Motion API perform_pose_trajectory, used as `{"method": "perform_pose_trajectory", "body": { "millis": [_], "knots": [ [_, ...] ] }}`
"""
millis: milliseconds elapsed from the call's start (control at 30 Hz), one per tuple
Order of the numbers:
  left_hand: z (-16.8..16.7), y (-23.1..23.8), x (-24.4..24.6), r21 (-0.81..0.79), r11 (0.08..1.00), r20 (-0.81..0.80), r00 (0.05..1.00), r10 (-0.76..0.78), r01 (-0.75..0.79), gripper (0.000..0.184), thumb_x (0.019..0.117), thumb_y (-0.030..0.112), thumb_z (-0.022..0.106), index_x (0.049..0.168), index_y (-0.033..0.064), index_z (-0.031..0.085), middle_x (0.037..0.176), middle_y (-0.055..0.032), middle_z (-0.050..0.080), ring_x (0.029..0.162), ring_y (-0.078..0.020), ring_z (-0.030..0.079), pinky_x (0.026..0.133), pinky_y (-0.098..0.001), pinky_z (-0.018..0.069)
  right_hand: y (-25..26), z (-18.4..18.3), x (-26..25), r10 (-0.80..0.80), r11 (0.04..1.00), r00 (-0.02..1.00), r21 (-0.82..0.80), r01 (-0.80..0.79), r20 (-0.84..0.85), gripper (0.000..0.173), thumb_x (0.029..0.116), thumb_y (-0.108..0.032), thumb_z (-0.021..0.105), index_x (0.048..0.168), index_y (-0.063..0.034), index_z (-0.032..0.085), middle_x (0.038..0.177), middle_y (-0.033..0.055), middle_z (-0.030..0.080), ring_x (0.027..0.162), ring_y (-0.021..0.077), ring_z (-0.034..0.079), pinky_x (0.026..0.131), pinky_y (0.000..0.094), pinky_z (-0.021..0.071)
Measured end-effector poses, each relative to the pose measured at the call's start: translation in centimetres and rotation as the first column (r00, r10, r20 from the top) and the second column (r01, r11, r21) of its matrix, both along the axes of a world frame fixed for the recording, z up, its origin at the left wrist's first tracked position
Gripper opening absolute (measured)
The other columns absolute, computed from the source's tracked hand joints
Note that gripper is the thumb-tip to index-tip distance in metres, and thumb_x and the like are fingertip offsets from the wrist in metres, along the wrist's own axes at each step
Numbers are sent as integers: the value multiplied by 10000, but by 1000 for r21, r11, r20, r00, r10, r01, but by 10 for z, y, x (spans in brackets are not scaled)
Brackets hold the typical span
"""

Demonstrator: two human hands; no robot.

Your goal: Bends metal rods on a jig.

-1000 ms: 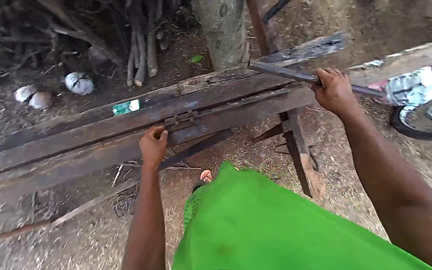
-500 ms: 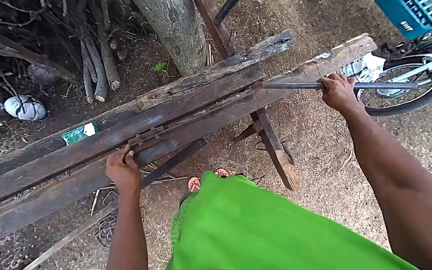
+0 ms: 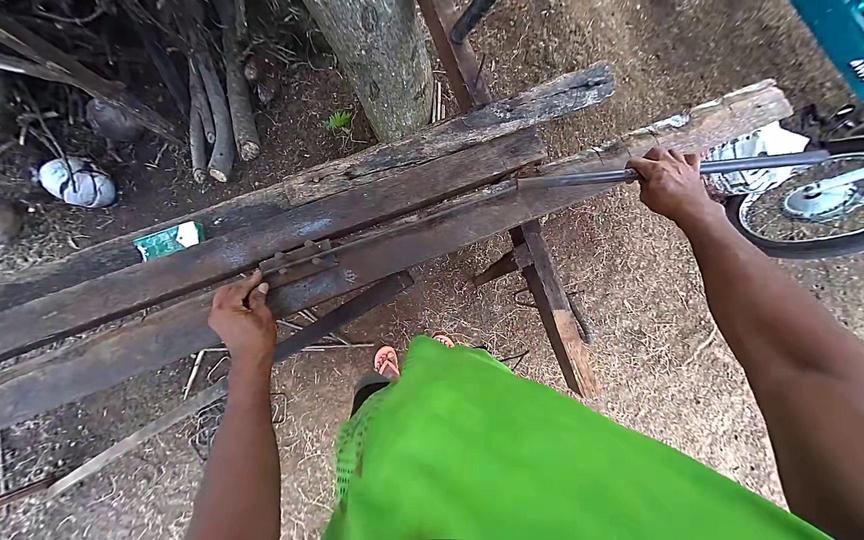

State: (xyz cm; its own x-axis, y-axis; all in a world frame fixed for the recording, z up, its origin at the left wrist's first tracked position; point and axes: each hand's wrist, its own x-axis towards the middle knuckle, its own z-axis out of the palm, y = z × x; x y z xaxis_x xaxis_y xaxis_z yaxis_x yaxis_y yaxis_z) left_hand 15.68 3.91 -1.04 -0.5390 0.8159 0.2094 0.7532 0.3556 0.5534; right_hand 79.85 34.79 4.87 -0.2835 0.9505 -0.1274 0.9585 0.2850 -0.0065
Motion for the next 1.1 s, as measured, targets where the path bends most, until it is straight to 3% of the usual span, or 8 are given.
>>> {"method": "perform_pose_trajectory", "body": {
  "millis": [300, 400, 533, 667, 767, 900, 1000, 1100],
  "knots": [
    [5, 3, 0, 6, 1000, 15, 1000, -21, 21, 253, 1036, 90, 579, 1212, -33, 713, 1212, -271, 683, 1176, -418, 641, 1053, -569, 456, 53, -7, -25, 295, 951, 955, -89, -296, -16, 329, 947, 52, 611, 1237, -67, 709, 1278, 253, 634, 1273, 513, 521, 1000, 755, 354],
    [9, 3, 0, -7, 1000, 26, 1000, -11, 12, 254, 1021, 67, 581, 1215, -31, 713, 1217, -270, 683, 1179, -424, 645, 1057, -581, 463, 58, -2, -52, 399, 906, 914, -123, -406, -78, 307, 933, 76, 631, 1212, -32, 700, 1201, 276, 646, 1198, 529, 565, 940, 767, 389],
    [6, 5, -3, -1, 1000, 59, 998, 4, -4, 252, 1019, 74, 586, 1214, -10, 721, 1217, -240, 692, 1181, -390, 650, 1061, -552, 474, 46, 3, -97, 499, 823, 827, -155, -546, -260, 450, 849, 131, 722, 1270, -11, 649, 1201, 289, 666, 1095, 532, 643, 925, 743, 474],
    [6, 6, -4, -7, 1000, 109, 994, 21, -20, 257, 1011, 58, 586, 1217, -6, 726, 1211, -237, 693, 1174, -373, 652, 1062, -535, 474, 13, 7, -154, 605, 719, 713, -142, -680, -354, 364, 891, 48, 735, 1245, 5, 661, 1180, 244, 690, 1095, 449, 671, 976, 655, 502],
    [3, 5, -7, 18, 1000, 122, 992, 10, -12, 253, 1008, 70, 595, 1213, 5, 729, 1203, -224, 692, 1158, -353, 656, 1054, -515, 486, -14, 2, -193, 656, 668, 655, -115, -735, -375, 311, 951, -73, 718, 1252, -17, 665, 1139, 209, 707, 1021, 402, 705, 917, 629, 544],
    [2, 5, -6, 32, 999, 127, 992, 11, -15, 249, 1010, 72, 592, 1203, 9, 735, 1198, -217, 696, 1158, -344, 657, 1051, -512, 486, -37, 2, -233, 653, 675, 680, -150, -722, -332, 317, 1037, -259, 625, 1283, -60, 647, 1164, 185, 704, 1012, 387, 711, 877, 633, 551],
    [1, 6, -6, 35, 999, 140, 990, 35, -40, 248, 1010, 68, 593, 1206, 21, 738, 1195, -209, 694, 1156, -332, 657, 1054, -495, 490, -42, -5, -246, 653, 701, 692, -100, -706, -307, 337, 1040, -360, 606, 1244, -98, 667, 1055, 161, 728, 895, 383, 725, 757, 645, 561],
    [-1, 6, -5, 44, 998, 143, 989, 33, -40, 246, 1010, 68, 598, 1209, 26, 737, 1186, -207, 692, 1137, -323, 663, 1038, -481, 502, -48, -9, -257, 665, 704, 699, -92, -704, -264, 375, 1052, -403, 568, 1256, -100, 655, 1017, 162, 729, 872, 386, 727, 733, 638, 560]
  ]
}}
